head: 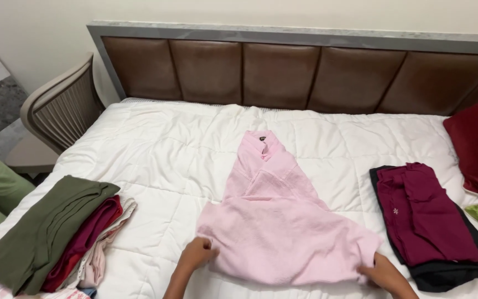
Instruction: The person folds a pink short-sleeved shirt, a green long-sleeved shirt, and a blue t-shirt on a bed. They smooth each garment, fold the sleeves and body, and place the folded items into a neat stack.
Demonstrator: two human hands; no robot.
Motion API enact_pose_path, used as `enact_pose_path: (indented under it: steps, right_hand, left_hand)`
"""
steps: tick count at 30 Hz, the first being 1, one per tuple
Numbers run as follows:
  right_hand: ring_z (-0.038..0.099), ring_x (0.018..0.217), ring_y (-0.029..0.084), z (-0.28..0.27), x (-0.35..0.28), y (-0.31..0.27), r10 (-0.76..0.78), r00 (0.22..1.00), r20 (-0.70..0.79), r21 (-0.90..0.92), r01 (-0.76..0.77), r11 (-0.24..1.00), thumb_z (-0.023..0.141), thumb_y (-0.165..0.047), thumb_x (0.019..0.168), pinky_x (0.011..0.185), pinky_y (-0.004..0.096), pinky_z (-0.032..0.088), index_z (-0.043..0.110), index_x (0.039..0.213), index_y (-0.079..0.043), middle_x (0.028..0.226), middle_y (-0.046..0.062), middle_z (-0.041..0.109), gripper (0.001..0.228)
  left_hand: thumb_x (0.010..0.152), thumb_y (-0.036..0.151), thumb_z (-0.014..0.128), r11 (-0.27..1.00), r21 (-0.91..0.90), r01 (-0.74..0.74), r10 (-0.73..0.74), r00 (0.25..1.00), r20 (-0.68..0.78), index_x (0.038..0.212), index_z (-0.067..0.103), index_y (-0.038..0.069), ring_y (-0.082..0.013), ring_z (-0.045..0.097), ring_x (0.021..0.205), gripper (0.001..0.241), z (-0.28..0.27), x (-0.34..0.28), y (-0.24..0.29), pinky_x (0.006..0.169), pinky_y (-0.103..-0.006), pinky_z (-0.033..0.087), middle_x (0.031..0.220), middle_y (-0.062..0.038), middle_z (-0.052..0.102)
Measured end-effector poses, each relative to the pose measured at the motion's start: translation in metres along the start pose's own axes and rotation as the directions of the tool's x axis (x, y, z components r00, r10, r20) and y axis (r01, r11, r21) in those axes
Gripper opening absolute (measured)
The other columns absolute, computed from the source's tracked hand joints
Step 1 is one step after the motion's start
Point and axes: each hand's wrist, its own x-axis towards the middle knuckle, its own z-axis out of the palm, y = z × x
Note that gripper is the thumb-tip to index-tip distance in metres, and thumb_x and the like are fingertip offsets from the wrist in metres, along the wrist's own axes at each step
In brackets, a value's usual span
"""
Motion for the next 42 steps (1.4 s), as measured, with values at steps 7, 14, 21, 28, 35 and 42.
enact_pose_path:
  steps: [7, 14, 21, 28, 35, 42]
  right_hand:
    - [0.066, 0.092, 0.017, -0.019, -0.031, -0.055, 0.061, 0.958, -0.28, 0.685, 0.155, 0.712, 0.057, -0.027, 0.102, 0.083, 0.037, 0.054, 0.066, 0.124, 0.004, 0.103, 0.012, 0.071, 0.039]
    - [0.055, 0.063, 0.019, -0.01, 0.003, 0.004, 0.077, 0.97, -0.229, 0.405, 0.023, 0.914, 0.069, -0.047, 0.104, 0.06, 0.035, 0.045, 0.068, 0.097, 0.016, 0.07, 0.011, 0.062, 0.064]
    - [0.067, 0.08, 0.022, -0.002, -0.021, -0.024, 0.135, 0.984, 0.118, 0.034, -0.14, 0.99, 0.084, -0.05, 0.078, 0.073, 0.031, 0.053, 0.075, 0.118, -0.001, 0.091, 0.013, 0.074, 0.064]
    - [0.078, 0.099, 0.024, 0.006, 0.021, 0.033, -0.035, 0.946, 0.322, -0.023, 0.044, 0.999, 0.088, -0.015, 0.069, 0.087, 0.032, 0.066, 0.069, 0.13, -0.002, 0.115, 0.012, 0.078, 0.065]
    - [0.071, 0.078, 0.037, -0.014, -0.01, -0.002, -0.031, 0.933, -0.359, 0.19, 0.106, 0.976, 0.072, -0.011, 0.087, 0.074, 0.049, 0.057, 0.067, 0.139, -0.01, 0.083, 0.023, 0.075, 0.052]
    - [0.074, 0.098, 0.034, -0.022, -0.015, 0.008, 0.019, 0.839, -0.543, -0.156, -0.123, 0.98, 0.079, -0.028, 0.083, 0.087, 0.042, 0.057, 0.074, 0.127, -0.008, 0.104, 0.016, 0.079, 0.049]
  left_hand:
    - [0.098, 0.035, 0.06, 0.225, -0.901, -0.371, 0.17, 0.926, -0.338, 0.138, 0.061, -0.006, -0.0201, 0.065, 0.099, 0.057, -0.04, -0.027, 0.031, 0.09, -0.0363, 0.051, 0.113, -0.012, 0.07]
    - [0.086, 0.043, 0.078, 0.811, -0.58, -0.081, 0.079, 0.996, -0.03, 0.148, 0.048, 0.007, -0.0166, 0.067, 0.106, 0.078, -0.056, 0.003, -0.024, 0.093, -0.0318, 0.053, 0.115, -0.006, 0.067]
    - [0.077, 0.035, 0.091, 0.989, 0.144, -0.046, -0.021, 0.902, 0.431, 0.11, 0.068, 0.006, -0.017, 0.068, 0.087, 0.049, -0.043, 0.007, -0.041, 0.078, -0.0335, 0.059, 0.096, -0.003, 0.07]
    - [0.086, 0.02, 0.078, 0.6, -0.765, -0.233, 0.312, 0.949, -0.043, 0.113, 0.081, -0.003, -0.0139, 0.07, 0.099, 0.036, -0.066, -0.034, 0.014, 0.093, -0.0264, 0.051, 0.104, -0.012, 0.081]
    - [0.081, 0.024, 0.08, 0.51, -0.848, -0.144, 0.203, 0.978, -0.044, 0.125, 0.071, -0.006, -0.0213, 0.073, 0.097, 0.054, -0.076, -0.049, 0.023, 0.089, -0.0364, 0.058, 0.108, -0.015, 0.08]
    - [0.073, 0.029, 0.093, 0.98, 0.179, 0.081, -0.127, 0.957, 0.262, 0.123, 0.063, 0.004, -0.022, 0.072, 0.091, 0.063, -0.059, -0.003, -0.05, 0.08, -0.0355, 0.06, 0.105, -0.008, 0.073]
